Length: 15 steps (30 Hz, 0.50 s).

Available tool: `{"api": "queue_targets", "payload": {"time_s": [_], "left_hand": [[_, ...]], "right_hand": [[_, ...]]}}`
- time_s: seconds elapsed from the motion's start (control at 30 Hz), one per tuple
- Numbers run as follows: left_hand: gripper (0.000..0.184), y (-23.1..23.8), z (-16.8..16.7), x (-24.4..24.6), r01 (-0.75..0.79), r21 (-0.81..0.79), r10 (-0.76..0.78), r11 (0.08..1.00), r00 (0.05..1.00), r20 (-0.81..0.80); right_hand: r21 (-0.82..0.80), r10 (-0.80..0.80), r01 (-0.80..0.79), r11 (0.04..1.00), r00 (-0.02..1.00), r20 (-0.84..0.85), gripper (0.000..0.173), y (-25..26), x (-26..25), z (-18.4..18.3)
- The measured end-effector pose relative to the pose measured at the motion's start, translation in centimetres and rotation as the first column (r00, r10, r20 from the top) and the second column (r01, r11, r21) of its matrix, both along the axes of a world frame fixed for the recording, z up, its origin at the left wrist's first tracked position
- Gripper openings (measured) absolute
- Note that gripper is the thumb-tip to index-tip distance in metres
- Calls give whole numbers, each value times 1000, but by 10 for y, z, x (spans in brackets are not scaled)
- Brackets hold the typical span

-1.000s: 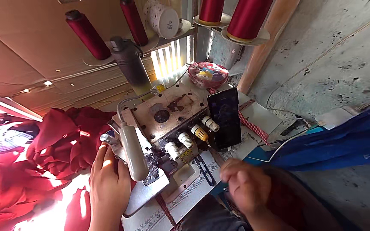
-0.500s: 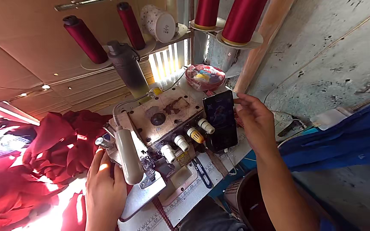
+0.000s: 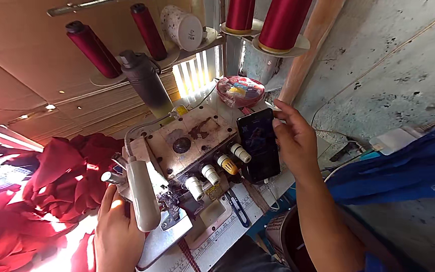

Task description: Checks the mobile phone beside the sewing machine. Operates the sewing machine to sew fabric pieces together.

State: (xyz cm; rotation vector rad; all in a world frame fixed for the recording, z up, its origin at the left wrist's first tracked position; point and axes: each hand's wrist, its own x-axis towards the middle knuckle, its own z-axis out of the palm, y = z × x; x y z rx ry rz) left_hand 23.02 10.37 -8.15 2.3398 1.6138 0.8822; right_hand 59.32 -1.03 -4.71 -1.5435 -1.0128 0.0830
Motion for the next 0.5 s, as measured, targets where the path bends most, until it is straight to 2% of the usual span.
{"api": "queue_targets", "payload": {"time_s": [0.13,0.5], "left_hand": [[53,-1,1,0,-2,-2,2,1000,1000,1],[56,-2,3,2,-27,-15,27,1000,1000,-14]], "right_hand": [[78,57,-49,996,993,-99,37,1,10,-3],[101,65,-56,993,994,-83,30,4,9,-1]]}}
